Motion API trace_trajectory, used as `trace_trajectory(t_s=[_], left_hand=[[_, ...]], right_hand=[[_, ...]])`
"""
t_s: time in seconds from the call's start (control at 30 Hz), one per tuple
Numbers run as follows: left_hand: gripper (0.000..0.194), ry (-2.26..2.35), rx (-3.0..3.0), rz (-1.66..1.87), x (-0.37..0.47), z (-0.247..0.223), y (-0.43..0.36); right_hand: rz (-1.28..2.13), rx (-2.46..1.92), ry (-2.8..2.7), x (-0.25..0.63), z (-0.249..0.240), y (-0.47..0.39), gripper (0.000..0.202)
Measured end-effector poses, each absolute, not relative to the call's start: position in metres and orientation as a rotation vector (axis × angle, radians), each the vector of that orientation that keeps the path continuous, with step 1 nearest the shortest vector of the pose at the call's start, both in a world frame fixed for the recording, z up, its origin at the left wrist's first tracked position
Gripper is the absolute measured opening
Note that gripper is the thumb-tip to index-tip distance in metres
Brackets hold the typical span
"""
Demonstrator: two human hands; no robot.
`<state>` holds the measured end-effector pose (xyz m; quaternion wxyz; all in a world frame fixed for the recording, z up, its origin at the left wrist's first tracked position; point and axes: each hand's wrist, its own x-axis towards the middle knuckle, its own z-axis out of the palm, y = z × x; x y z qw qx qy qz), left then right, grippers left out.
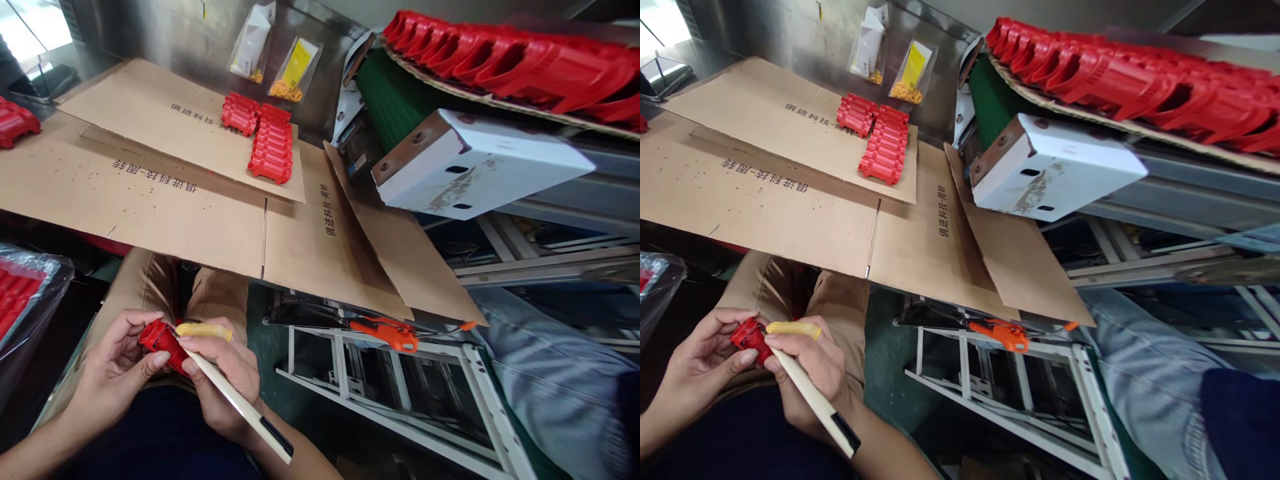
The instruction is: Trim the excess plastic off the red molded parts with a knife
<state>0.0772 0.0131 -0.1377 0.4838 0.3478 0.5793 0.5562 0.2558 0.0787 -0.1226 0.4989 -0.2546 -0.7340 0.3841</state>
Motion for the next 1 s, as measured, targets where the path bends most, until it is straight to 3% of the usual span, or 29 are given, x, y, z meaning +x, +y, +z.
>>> trace_trajectory(t_s=[0.13,0.37,0.47,0.57,0.7,0.8,0.9,1.0], left_hand=[[0.036,1.428,1.015,1.38,0.073,-0.149,0.013],[0.037,1.554,1.107,1.549,0.081,-0.15,0.011],[0.037,1.578,1.034,1.537,0.08,-0.145,0.011],[0.037,1.536,0.903,1.495,0.074,-0.144,0.013],[0.04,1.352,0.727,1.488,0.068,-0.144,0.02],[0.041,1.221,0.554,1.495,0.07,-0.139,0.026],[0.045,1.146,0.354,1.444,0.073,-0.127,0.03],[0.051,1.055,0.211,1.332,0.073,-0.119,0.033]], right_hand=[[0.986,-0.636,-1.865,0.258,-0.122,0.083,0.018],[0.544,-0.557,-2.014,0.248,-0.13,0.081,0.029],[0.721,-0.596,-1.904,0.248,-0.129,0.078,0.025],[1.104,-0.661,-1.655,0.255,-0.127,0.078,0.014],[1.543,-0.668,-1.311,0.264,-0.13,0.079,0.015],[1.667,-0.591,-1.163,0.268,-0.134,0.081,0.018],[1.758,-0.533,-1.19,0.276,-0.133,0.09,0.038],[1.668,-0.638,-1.399,0.286,-0.126,0.103,0.046]])
